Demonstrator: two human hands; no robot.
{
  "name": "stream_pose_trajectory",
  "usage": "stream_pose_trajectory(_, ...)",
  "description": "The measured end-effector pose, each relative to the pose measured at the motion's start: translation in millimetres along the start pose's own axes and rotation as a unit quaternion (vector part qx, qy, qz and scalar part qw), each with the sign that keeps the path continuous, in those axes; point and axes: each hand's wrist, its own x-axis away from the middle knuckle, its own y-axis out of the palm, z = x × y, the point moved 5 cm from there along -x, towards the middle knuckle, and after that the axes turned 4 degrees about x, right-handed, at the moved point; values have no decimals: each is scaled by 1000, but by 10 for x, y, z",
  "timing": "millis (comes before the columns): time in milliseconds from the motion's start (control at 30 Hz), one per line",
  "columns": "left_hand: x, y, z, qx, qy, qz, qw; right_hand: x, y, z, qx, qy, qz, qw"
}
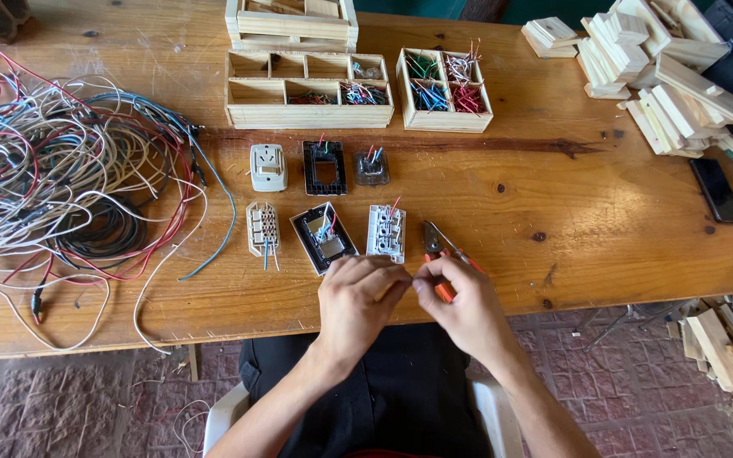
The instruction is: The person assembles an electrical outlet by stripping wires with a tool and inserting them into the terminals of an outlet fixture, then securing the connections with a screwdriver.
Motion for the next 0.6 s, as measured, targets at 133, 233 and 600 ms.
stream_pose_trajectory(133,-26,10,-159,117,-92,41,988,69,143,246,-211,183,-12,960)
stream_pose_trajectory(233,146,262,-425,275,-263,22,925,68,255,98,-270,221,-15,937)
stream_pose_trajectory(600,294,488,-593,460,-380,91,797,410,870,461,-480,335,63,808)
